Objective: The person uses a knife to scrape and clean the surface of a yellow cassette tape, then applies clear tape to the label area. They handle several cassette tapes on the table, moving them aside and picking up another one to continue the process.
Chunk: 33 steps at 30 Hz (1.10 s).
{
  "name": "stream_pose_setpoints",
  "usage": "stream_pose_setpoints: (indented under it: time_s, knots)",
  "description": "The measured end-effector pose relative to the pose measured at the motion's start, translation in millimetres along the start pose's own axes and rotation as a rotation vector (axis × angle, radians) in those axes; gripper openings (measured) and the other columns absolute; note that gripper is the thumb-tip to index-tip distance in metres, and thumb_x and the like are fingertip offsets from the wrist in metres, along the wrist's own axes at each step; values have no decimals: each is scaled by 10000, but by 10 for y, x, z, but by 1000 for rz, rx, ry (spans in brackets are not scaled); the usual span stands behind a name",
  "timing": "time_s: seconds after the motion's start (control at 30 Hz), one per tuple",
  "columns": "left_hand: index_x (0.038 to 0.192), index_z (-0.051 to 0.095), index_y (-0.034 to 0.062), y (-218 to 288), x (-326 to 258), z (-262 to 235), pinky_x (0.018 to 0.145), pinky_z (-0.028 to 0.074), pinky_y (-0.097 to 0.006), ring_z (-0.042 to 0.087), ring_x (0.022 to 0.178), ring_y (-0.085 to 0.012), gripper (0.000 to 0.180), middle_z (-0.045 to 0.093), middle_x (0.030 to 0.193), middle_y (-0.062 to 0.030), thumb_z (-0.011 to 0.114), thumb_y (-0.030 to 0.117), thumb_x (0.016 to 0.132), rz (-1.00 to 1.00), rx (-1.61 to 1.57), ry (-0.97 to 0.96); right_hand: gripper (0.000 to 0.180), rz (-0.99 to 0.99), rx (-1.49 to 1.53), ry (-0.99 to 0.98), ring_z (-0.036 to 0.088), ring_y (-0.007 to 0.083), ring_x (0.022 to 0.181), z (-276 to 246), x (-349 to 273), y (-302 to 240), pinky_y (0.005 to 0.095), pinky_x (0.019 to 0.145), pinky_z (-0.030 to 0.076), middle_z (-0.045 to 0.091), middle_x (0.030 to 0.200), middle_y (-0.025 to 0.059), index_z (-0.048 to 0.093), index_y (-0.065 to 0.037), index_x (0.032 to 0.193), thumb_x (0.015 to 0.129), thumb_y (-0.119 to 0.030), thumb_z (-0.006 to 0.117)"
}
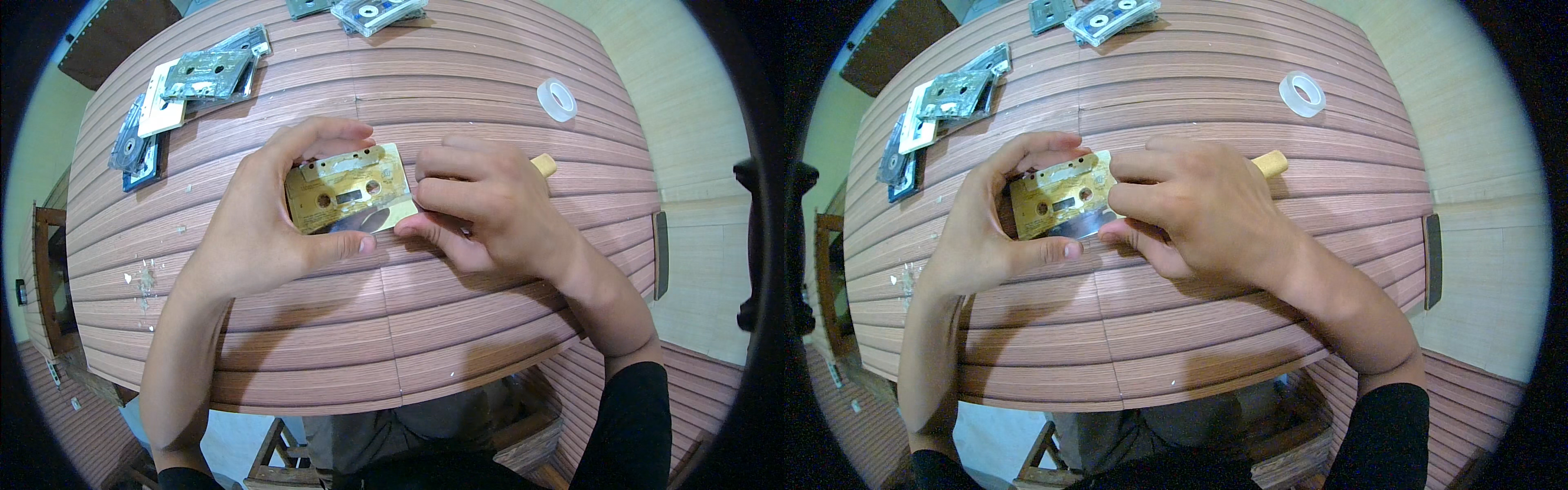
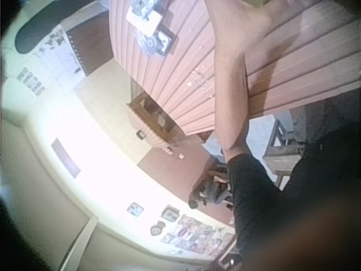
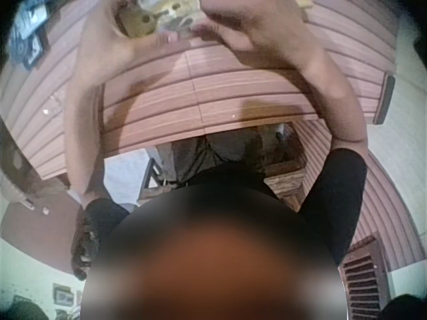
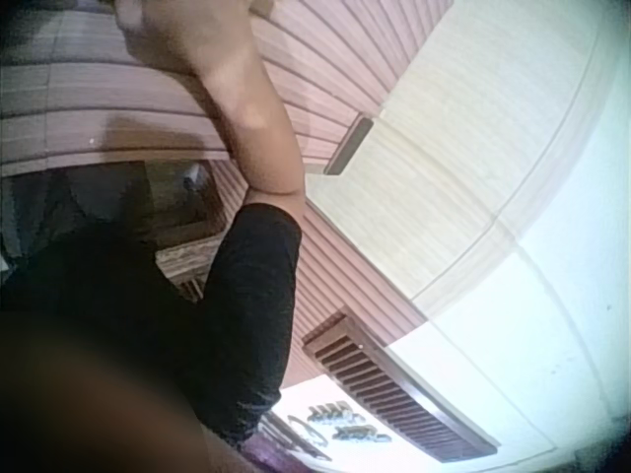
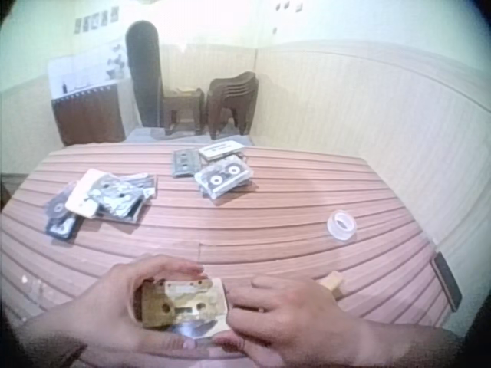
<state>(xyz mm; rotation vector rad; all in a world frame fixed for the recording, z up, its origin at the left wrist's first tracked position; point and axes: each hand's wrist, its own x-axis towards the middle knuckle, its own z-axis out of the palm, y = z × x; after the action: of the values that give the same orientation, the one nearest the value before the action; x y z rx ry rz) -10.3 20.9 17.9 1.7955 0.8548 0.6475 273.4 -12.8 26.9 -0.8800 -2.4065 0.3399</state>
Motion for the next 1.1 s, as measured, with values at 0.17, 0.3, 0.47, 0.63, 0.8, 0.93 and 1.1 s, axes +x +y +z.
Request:
stream_pose_setpoints:
  time_s: [0.17,0.3,0.47,0.63,0.8,0.93,1.1]
  knots:
    - [1548,624,-1,18,15,-12,1278,508,-391,688,1412,-225,945,743,1484,-136,1068,120,723,-22,-60,-5,290,0,-36,-20,646,276,673,4,21,0,417,575,474,706,972,63,723,-66,865,968,-276,895]
    - [1528,629,3,28,20,-28,1276,509,-387,685,1419,-227,913,730,1492,-128,1060,88,727,-24,-81,-24,280,-6,-47,-27,669,272,681,15,39,18,406,584,498,781,1097,73,731,-66,867,965,-272,894]
    - [1540,618,2,41,34,-60,1284,500,-384,672,1436,-227,925,723,1497,-124,1064,82,733,-34,-72,-55,278,-18,-49,-17,696,355,780,33,61,23,507,639,539,657,953,73,670,-84,893,951,-273,866]
    - [1554,607,-2,32,47,-75,1292,492,-384,661,1448,-220,930,714,1508,-126,1060,56,744,-34,-87,-72,282,-40,-95,-3,704,341,819,59,78,35,501,653,556,657,953,64,672,-93,892,951,-292,862]
    - [1583,584,-17,15,53,-113,1306,478,-388,651,1458,-221,984,707,1536,-134,1077,94,738,-42,-68,-90,303,-66,-123,0,710,326,838,73,67,44,499,677,574,659,969,68,670,-93,910,950,-325,860]
    - [1620,561,-17,-19,42,-101,1308,472,-410,656,1454,-236,1103,706,1553,-143,1113,211,693,12,19,-79,327,-98,-55,14,690,325,818,20,87,118,478,665,547,662,973,83,679,-79,913,938,-333,884]
    - [1647,551,6,-66,10,-11,1305,463,-434,652,1467,-267,1180,706,1550,-160,1128,302,661,117,88,-46,353,-115,-12,-20,645,299,750,-113,-1,111,441,629,476,625,909,83,698,-69,875,905,-328,935]
